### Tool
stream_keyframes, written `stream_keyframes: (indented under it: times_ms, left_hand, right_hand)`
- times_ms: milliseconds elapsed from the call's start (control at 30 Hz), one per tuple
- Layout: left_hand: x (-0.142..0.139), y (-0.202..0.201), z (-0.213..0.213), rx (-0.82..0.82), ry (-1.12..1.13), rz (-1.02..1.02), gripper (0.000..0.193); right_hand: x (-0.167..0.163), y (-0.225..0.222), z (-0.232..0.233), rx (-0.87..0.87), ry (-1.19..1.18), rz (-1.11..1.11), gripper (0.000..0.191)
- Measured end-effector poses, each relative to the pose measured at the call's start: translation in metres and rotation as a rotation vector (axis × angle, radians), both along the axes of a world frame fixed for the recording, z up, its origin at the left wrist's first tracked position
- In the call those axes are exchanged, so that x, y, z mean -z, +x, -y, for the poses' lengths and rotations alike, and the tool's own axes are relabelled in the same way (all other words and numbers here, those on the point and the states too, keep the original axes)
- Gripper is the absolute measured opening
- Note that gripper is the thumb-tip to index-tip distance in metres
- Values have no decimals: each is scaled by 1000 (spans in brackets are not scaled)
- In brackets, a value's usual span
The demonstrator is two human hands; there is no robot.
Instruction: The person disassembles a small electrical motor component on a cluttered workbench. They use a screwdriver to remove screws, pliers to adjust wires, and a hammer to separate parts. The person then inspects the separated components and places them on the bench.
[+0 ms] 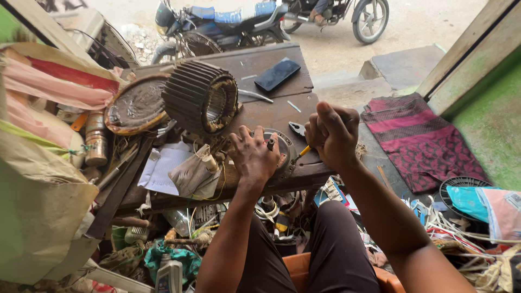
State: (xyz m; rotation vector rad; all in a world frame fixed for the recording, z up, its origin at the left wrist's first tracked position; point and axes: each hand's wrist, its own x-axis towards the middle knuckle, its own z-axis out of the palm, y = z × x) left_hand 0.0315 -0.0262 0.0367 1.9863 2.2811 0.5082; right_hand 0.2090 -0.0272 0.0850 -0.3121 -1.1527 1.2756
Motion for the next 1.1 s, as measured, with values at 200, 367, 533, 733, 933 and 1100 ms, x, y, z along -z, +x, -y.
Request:
stream_keyframes:
  times_ms: [200,367,533,733,933,1100]
  left_hand:
    - [1,0,0,-6,12,1,54]
    - [3,-3,0,14,-13,48,55]
    - [7,-5,-4,22,-23,50,57]
    - [10,-5,-8,35,-56,80,58]
    - [13,-5,-10,32,-29,54,60]
    - [8,-6,-9,38,-52,90,54]
  right_hand:
    - [-5,-9,-3,-16,-12,80,53]
    - [-7,-3,-5,-120,-11,62,53]
    - [-9,5,-16,-303,12,63,51]
    - [-8,16,-23,-446,38,124,48]
    - [-19,19,-39,-802,144,184,54]
    - [-29,-4,-52,-968,-63,188,45]
